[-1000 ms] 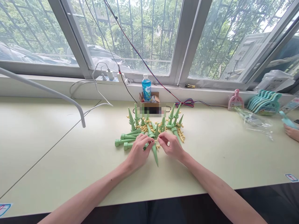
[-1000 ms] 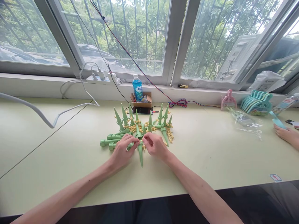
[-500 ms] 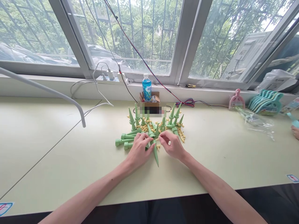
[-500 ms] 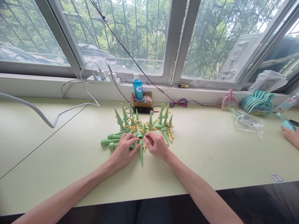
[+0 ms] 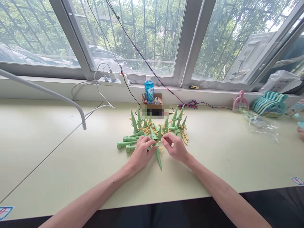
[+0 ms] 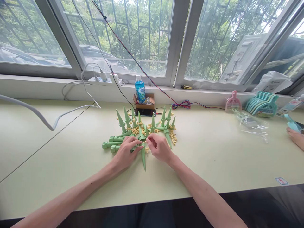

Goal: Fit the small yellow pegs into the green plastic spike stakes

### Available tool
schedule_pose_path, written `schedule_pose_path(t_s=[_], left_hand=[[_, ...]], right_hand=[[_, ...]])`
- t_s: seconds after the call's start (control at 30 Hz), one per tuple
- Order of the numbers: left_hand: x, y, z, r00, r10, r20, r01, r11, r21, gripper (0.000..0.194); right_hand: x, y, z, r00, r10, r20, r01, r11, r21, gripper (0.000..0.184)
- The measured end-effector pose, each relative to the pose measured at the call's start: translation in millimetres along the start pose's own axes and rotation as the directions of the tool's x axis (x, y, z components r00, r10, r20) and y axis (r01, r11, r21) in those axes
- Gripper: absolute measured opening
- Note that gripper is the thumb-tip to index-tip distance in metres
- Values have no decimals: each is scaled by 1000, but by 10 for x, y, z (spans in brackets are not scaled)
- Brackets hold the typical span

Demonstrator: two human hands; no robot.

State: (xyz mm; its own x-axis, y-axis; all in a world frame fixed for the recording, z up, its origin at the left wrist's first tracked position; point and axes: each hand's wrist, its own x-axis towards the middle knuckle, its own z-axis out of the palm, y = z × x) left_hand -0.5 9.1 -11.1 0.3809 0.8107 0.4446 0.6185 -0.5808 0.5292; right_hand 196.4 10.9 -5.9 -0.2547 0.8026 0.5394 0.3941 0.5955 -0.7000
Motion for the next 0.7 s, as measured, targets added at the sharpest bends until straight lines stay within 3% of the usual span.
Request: schedule_pose_path(t_s=[0.2,0.4,0.7], left_hand=[[11,108,-68,993,-53,-105,40,992,-122,13],[39,102,-79,984,-48,-173,-3,959,-282,11],[37,89,-98,971,-199,-135,114,875,-471,17]], right_hand=[[15,-19,-22,1000,25,-13,-25,1000,4,13],[23,-39,-30,995,64,-75,-64,998,0,15],[39,-55,-47,987,74,-139,-71,997,22,17]])
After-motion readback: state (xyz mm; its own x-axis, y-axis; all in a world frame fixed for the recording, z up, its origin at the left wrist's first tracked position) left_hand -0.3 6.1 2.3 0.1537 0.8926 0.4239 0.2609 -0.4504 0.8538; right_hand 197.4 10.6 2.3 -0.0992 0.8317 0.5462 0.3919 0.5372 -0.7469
